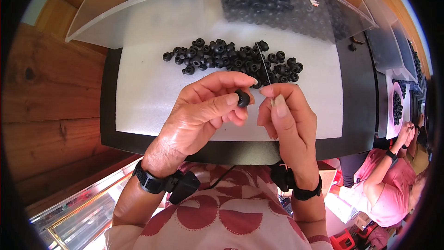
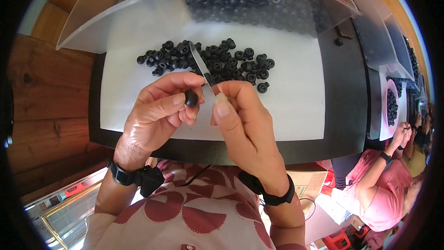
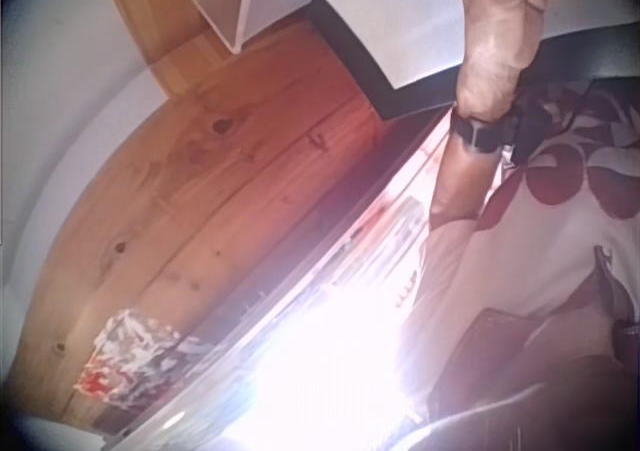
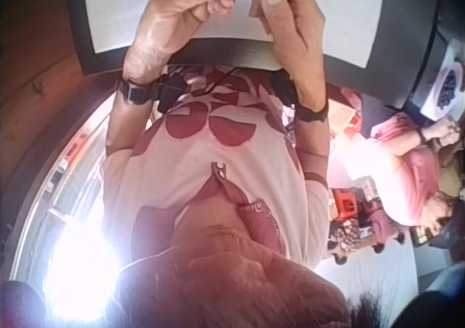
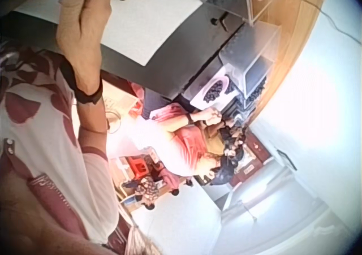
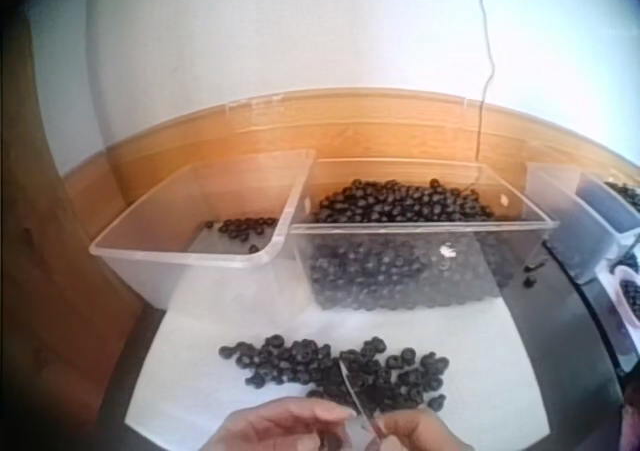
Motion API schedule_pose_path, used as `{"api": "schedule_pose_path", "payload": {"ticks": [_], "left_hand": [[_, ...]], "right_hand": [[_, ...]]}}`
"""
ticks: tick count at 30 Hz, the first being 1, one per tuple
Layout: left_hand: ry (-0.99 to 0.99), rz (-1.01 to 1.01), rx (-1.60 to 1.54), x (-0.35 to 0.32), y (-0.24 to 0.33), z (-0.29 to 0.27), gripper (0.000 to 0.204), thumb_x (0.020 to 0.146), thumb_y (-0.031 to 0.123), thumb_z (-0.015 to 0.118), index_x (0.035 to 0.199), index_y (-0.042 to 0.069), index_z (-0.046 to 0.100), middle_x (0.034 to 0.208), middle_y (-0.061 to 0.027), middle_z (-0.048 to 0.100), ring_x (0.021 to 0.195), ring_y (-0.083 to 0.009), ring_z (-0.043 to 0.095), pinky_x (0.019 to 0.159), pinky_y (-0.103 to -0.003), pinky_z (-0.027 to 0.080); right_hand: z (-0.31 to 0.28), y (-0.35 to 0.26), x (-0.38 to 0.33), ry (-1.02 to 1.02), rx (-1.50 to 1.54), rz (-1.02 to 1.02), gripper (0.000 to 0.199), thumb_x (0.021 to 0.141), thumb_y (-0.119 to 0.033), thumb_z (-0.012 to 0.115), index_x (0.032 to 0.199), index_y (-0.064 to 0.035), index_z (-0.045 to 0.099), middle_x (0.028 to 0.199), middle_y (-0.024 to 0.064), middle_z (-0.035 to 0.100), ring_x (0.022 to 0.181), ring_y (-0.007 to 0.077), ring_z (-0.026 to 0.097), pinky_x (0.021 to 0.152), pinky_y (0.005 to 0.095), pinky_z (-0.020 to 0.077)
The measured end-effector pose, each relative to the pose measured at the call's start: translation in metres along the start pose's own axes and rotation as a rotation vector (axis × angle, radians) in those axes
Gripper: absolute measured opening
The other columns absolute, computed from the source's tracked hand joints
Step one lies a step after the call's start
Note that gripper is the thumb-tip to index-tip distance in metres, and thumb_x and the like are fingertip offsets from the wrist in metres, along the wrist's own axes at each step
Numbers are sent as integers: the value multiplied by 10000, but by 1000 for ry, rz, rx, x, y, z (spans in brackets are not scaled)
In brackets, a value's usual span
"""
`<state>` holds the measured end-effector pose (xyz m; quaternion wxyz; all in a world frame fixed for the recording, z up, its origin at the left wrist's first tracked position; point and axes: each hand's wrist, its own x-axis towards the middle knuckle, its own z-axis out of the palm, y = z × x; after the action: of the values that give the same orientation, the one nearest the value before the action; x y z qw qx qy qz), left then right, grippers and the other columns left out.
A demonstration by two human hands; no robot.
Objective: Using a knife to trim excess material from small black rubber components and sorting them into bins.
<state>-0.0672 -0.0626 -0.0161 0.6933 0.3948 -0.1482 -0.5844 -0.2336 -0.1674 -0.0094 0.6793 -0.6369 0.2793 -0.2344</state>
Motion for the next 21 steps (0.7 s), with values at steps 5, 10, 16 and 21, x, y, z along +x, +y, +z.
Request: {"api": "schedule_pose_path", "payload": {"ticks": [5, 10, 16, 21], "left_hand": [[62, -16, -37, 2, -1, -1, 334, 970, 139, 688, 1249, -31, 616, 986, -101, 682, 819, -154, 674, 743, -261, 574], [-36, -38, -161, 8, -11, -22, 366, 948, 176, 701, 1235, -27, 601, 992, -111, 675, 786, -156, 664, 743, -275, 551], [-104, -49, -125, 15, -19, -34, 427, 913, 231, 713, 1230, -23, 584, 1030, -115, 648, 765, -159, 651, 734, -280, 525], [-83, -43, -179, 15, -22, -35, 387, 926, 246, 671, 1197, -14, 577, 1019, -110, 638, 757, -159, 633, 743, -278, 519]], "right_hand": [[-3, 9, -7, -38, -131, -113, 244, 1055, -189, 579, 1184, 14, 542, 760, 21, 566, 673, 79, 502, 616, 243, 418], [1, 8, -9, -68, -348, -219, 212, 1013, -127, 629, 1160, -7, 535, 789, 86, 631, 623, 159, 587, 590, 281, 464], [6, 14, -7, -84, -451, -312, 233, 955, -84, 689, 1124, -27, 540, 824, 129, 667, 633, 289, 659, 577, 352, 504], [9, 20, -4, -57, -512, -349, 213, 944, -92, 697, 1082, -31, 546, 822, 139, 665, 653, 343, 670, 563, 392, 508]]}}
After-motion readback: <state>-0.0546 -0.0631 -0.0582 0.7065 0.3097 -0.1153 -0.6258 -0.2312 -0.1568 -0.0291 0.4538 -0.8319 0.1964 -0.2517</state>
